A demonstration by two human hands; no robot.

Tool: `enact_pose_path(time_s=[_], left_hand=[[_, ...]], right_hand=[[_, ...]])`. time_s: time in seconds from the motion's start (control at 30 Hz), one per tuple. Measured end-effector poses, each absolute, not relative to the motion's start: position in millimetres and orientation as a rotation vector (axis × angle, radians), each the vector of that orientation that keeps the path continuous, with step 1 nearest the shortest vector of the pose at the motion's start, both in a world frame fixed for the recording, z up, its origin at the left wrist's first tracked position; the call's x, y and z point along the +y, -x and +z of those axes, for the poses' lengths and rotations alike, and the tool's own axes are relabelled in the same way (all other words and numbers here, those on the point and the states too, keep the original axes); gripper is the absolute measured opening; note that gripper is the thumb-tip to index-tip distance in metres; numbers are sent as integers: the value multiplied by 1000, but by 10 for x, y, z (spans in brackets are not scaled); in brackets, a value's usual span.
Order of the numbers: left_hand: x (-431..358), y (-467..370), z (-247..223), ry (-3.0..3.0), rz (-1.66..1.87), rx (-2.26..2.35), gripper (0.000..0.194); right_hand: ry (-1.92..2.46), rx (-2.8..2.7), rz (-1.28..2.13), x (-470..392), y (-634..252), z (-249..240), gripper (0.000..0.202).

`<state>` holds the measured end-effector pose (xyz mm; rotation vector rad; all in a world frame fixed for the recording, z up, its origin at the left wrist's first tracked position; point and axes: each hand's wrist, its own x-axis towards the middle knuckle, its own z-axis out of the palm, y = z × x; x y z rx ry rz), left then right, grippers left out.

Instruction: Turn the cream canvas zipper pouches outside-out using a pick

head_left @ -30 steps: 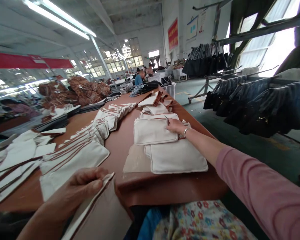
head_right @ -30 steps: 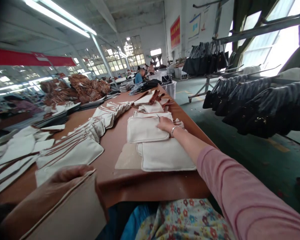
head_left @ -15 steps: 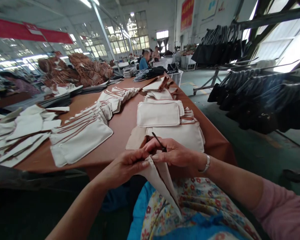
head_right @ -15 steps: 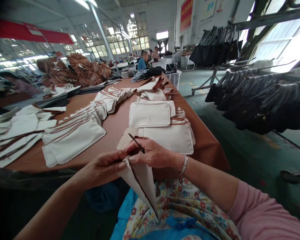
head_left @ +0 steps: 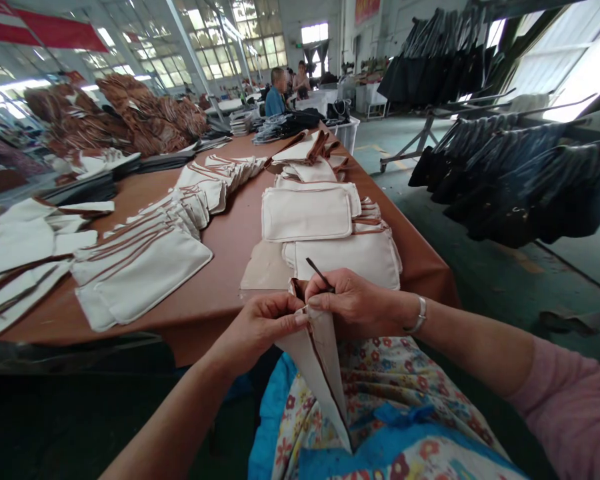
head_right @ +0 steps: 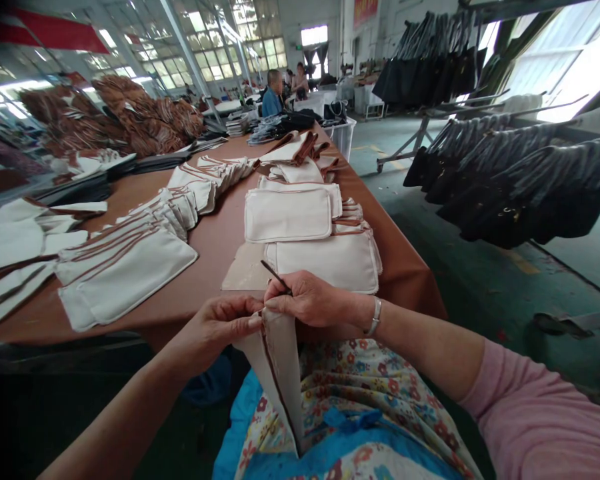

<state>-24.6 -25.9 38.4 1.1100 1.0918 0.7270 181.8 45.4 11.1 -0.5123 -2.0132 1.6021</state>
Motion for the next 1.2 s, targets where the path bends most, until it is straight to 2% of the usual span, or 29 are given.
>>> enact_pose_path(time_s=[0.2, 0.3, 0.47, 0.7, 0.87, 0.97, 1.03, 1.1, 1.2], left_hand=[[-242, 241, 351, -1137, 698, 1169, 27], [-249, 182, 395, -1317, 660, 1302, 24], [-261, 71, 474, -1550, 594, 1472, 18], [-244, 151, 273, -1142, 663, 1241, 20], [-237, 169, 155, -873, 670, 1058, 37], [-242, 172, 130, -958, 611, 1079, 39], [-252, 180, 143, -1085, 608, 1116, 38], [-265, 184, 181, -1226, 588, 1156, 37], [-277, 180, 259, -1451, 557, 1225, 35]], right_hand=[[668, -1921, 1858, 463, -1831, 156, 27], [639, -1967, 1703, 438, -1809, 209, 26], [709, -2032, 1538, 371, -1772, 214, 4], [517, -2082, 1163, 292, -1825, 84, 8], [276, -2180, 835, 294, -1884, -70, 11], [186, -2236, 685, 294, -1922, -147, 12], [187, -2232, 744, 294, -1955, -151, 9], [298, -2169, 1024, 303, -1990, -102, 12], [521, -2048, 1493, 348, -2023, 52, 27]])
